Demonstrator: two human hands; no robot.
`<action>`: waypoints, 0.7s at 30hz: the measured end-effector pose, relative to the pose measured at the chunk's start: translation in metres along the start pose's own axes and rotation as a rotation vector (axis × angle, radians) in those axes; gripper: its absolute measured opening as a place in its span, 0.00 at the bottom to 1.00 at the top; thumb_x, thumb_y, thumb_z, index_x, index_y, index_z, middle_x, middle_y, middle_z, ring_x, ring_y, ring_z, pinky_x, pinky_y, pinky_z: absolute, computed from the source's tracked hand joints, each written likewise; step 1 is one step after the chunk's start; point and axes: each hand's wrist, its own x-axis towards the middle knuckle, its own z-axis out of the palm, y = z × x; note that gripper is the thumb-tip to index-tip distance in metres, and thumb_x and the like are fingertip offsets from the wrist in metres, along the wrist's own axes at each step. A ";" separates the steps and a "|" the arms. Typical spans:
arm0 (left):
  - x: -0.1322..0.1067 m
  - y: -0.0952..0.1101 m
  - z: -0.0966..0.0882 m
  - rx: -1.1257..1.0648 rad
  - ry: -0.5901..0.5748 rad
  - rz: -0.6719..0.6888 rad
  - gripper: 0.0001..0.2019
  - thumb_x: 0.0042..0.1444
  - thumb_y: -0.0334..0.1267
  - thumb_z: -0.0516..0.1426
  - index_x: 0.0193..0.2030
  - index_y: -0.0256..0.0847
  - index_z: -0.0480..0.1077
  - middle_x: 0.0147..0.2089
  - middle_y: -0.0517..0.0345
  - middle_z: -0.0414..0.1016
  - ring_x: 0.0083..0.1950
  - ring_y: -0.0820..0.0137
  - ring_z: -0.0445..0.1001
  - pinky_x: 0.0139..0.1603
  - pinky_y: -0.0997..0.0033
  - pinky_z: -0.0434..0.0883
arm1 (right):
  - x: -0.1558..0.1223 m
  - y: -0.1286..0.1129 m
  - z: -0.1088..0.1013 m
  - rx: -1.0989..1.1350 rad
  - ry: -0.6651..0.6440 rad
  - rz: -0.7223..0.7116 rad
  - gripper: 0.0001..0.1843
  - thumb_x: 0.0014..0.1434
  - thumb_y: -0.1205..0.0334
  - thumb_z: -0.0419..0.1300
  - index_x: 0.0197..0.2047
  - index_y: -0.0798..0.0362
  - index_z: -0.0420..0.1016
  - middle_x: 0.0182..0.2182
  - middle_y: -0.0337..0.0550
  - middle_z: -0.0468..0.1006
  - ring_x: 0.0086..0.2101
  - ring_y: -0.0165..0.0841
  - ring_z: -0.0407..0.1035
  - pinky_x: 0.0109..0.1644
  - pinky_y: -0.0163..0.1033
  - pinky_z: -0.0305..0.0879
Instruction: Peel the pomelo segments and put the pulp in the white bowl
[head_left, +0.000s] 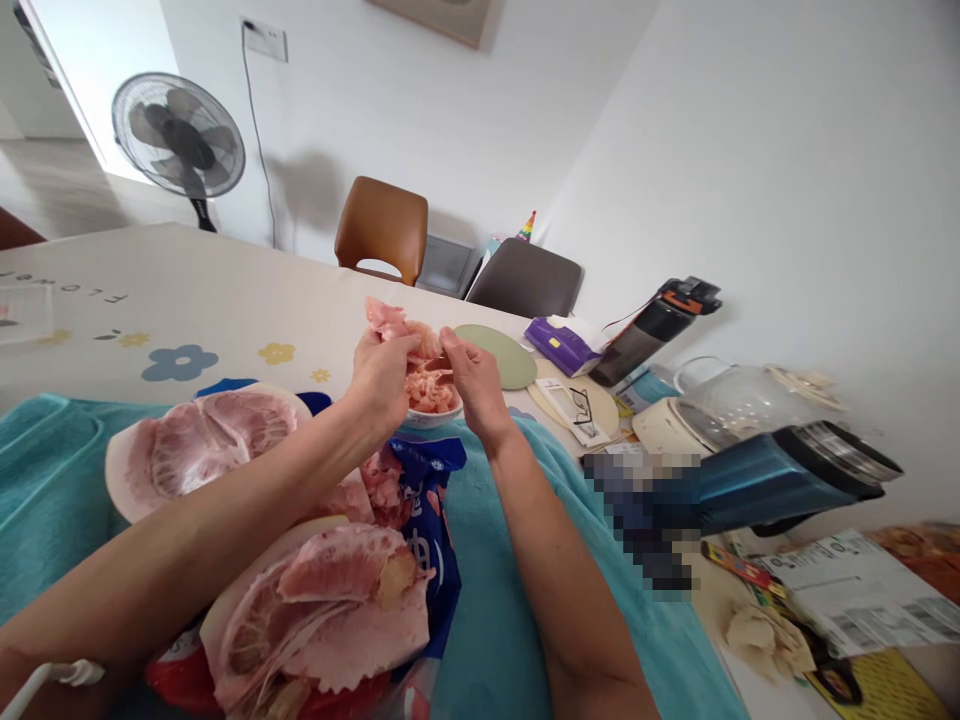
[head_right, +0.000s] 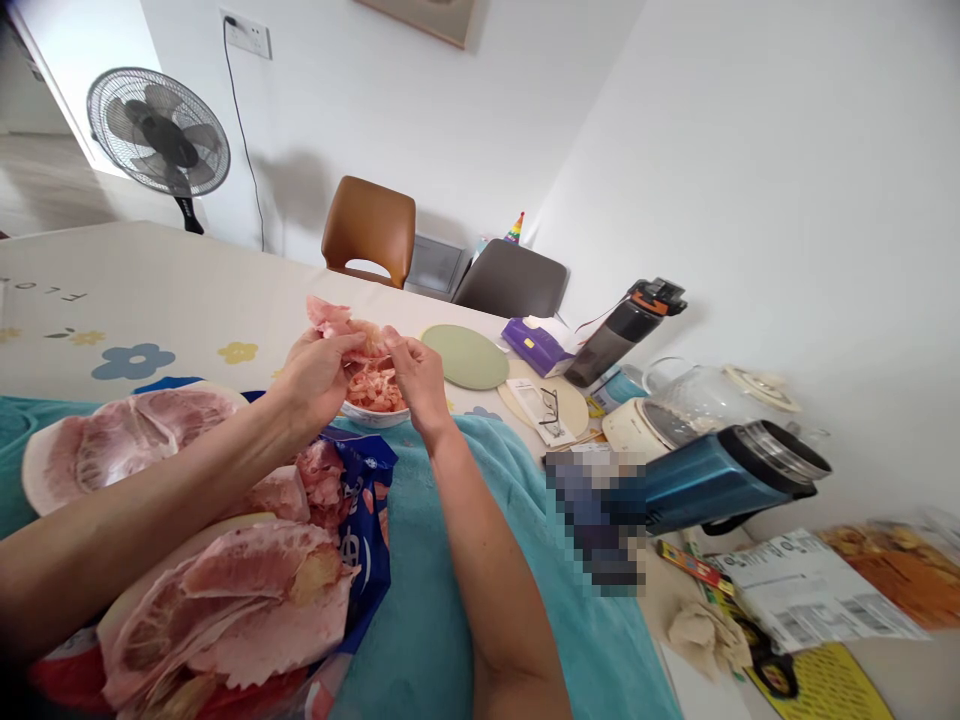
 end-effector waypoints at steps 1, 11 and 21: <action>0.000 0.000 0.000 0.005 -0.002 -0.005 0.12 0.39 0.23 0.59 0.30 0.39 0.63 0.28 0.63 0.70 0.29 0.75 0.70 0.32 0.74 0.67 | -0.001 -0.001 0.001 0.043 -0.055 0.030 0.22 0.52 0.41 0.63 0.27 0.53 0.76 0.25 0.39 0.75 0.28 0.30 0.69 0.28 0.34 0.60; 0.003 -0.002 -0.001 0.039 -0.016 -0.026 0.11 0.40 0.27 0.62 0.31 0.38 0.65 0.28 0.62 0.72 0.29 0.75 0.69 0.34 0.73 0.66 | -0.004 -0.009 0.001 0.414 -0.149 0.154 0.15 0.42 0.56 0.73 0.28 0.55 0.76 0.23 0.36 0.74 0.24 0.25 0.67 0.26 0.31 0.65; 0.007 -0.001 0.001 -0.074 -0.148 -0.286 0.05 0.52 0.29 0.58 0.26 0.35 0.69 0.21 0.57 0.71 0.23 0.75 0.69 0.29 0.74 0.66 | 0.002 -0.006 -0.009 0.571 -0.207 0.186 0.09 0.46 0.60 0.70 0.28 0.55 0.77 0.21 0.35 0.75 0.22 0.24 0.66 0.25 0.29 0.65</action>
